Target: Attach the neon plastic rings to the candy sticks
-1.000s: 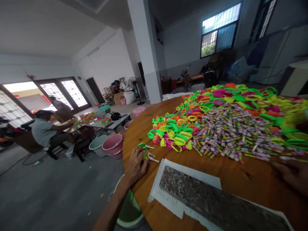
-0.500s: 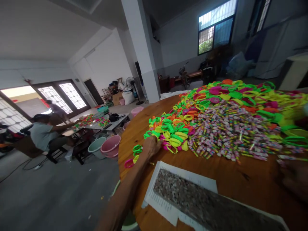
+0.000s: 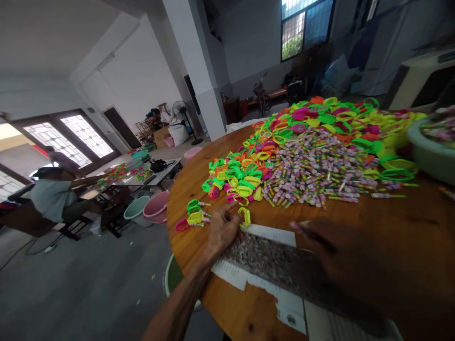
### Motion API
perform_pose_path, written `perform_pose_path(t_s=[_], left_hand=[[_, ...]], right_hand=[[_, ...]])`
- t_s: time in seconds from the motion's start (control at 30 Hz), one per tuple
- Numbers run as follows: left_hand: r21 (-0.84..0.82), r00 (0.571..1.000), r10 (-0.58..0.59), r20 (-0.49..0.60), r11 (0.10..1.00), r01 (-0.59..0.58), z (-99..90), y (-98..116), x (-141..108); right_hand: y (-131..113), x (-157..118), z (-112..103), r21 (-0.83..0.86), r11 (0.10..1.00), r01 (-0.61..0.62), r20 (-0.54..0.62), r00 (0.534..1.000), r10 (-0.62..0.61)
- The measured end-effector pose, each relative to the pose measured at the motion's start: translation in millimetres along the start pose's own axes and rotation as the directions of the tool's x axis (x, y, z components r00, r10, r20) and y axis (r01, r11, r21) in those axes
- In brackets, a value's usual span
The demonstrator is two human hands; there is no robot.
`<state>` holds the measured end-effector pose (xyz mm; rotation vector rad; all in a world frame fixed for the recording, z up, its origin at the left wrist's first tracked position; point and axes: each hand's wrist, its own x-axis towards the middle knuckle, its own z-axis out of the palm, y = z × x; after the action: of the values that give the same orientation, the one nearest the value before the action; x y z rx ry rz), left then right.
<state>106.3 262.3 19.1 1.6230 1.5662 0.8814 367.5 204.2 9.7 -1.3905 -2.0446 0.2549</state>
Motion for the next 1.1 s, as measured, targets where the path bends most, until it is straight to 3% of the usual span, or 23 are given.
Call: perform_pose_path(t_s=[0.07, 0.17, 0.3, 0.47, 0.6, 0.77, 0.9, 1.1], left_hand=[[0.154, 0.994, 0.110, -0.030, 0.983, -0.104, 11.2, 3, -7], [0.356, 0.979, 0.202, 0.033, 0.913, -0.200, 9.7, 7, -8], [0.517, 0.975, 0.157, 0.160, 0.828, -0.218, -7.5, 9, -8], [0.687, 0.972, 0.199, 0.123, 0.690, -0.229, -12.6, 7, -15], [0.700, 0.945, 0.302, 0.128, 0.647, -0.302, -12.2, 0, -14], [0.575, 0.903, 0.372, 0.213, 0.700, -0.424, -17.8, -8, -11], [0.536, 0.908, 0.366, 0.206, 0.734, -0.417, -18.2, -10, -13], [0.573, 0.908, 0.385, 0.165, 0.712, -0.406, -13.4, -11, -17]], right_hand=[[-33, -2, 11, -0.014, 0.999, 0.045, 0.167, 0.985, -0.042], [-50, -6, 23, -0.087, 0.991, 0.099, 0.318, 0.946, -0.067], [-50, -10, 29, -0.176, 0.973, 0.149, 0.326, 0.942, -0.086], [-58, -7, 32, -0.233, 0.961, 0.151, 0.310, 0.948, -0.074], [-65, -3, 39, -0.184, 0.971, 0.153, 0.283, 0.954, -0.097], [-73, 1, 45, -0.093, 0.992, 0.090, 0.237, 0.969, -0.066], [-78, 3, 51, -0.067, 0.992, 0.106, 0.229, 0.969, -0.088], [-74, 1, 64, -0.043, 0.992, 0.119, 0.197, 0.974, -0.108]])
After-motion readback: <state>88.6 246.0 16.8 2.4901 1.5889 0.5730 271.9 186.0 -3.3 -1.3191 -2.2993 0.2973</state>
